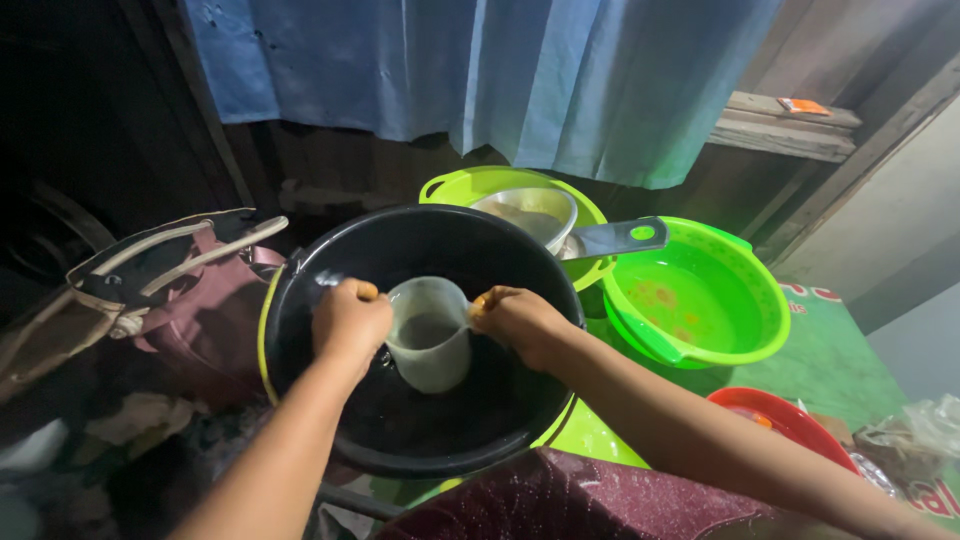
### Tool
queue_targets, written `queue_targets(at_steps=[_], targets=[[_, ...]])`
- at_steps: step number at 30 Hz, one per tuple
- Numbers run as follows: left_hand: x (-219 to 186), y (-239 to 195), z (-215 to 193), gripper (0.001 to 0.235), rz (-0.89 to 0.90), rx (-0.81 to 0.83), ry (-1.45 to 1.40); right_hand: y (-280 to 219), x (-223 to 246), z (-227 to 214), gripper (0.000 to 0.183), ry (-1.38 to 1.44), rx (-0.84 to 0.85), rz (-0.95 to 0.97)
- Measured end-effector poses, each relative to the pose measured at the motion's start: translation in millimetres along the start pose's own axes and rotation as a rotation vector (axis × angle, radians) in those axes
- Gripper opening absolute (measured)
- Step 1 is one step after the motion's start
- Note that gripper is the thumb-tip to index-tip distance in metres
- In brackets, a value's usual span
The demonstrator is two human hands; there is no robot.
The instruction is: The person washes chopped carrots and potatoes by hand in a green bowl, then transfers them into a red bowl. They rinse the green bowl with water from a large black bucket and pour the rinse water into the red bowl. Finally, they mix the vegetables and water in the red bowl.
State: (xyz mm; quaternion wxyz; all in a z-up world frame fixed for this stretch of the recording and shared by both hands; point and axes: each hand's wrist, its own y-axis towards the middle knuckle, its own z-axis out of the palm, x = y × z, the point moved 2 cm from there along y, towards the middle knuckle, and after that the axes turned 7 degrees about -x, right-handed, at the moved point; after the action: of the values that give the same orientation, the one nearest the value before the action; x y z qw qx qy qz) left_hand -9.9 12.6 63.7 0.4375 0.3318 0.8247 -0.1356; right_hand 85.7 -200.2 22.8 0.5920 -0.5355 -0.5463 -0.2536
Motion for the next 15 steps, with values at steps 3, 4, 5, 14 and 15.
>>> queue_targets(at_steps=[3,4,5,14,15], targets=[[-18,7,-4,0.027,-0.059,0.023,-0.005,-15,12,-8,0.013,0.062,-0.003,-0.064],[-27,8,-6,0.027,0.011,-0.011,0.005,-21,16,-12,0.013,0.099,0.001,-0.082],[-36,8,-8,0.027,0.082,-0.044,0.015,-25,21,-16,0.013,0.111,-0.016,-0.101],[-126,-18,-19,0.018,0.375,-0.071,-0.132,-80,80,-85,0.018,0.321,-0.078,-0.248],[-138,-22,-18,0.016,0.411,-0.075,-0.163,-88,86,-95,0.014,0.35,-0.132,-0.22]])
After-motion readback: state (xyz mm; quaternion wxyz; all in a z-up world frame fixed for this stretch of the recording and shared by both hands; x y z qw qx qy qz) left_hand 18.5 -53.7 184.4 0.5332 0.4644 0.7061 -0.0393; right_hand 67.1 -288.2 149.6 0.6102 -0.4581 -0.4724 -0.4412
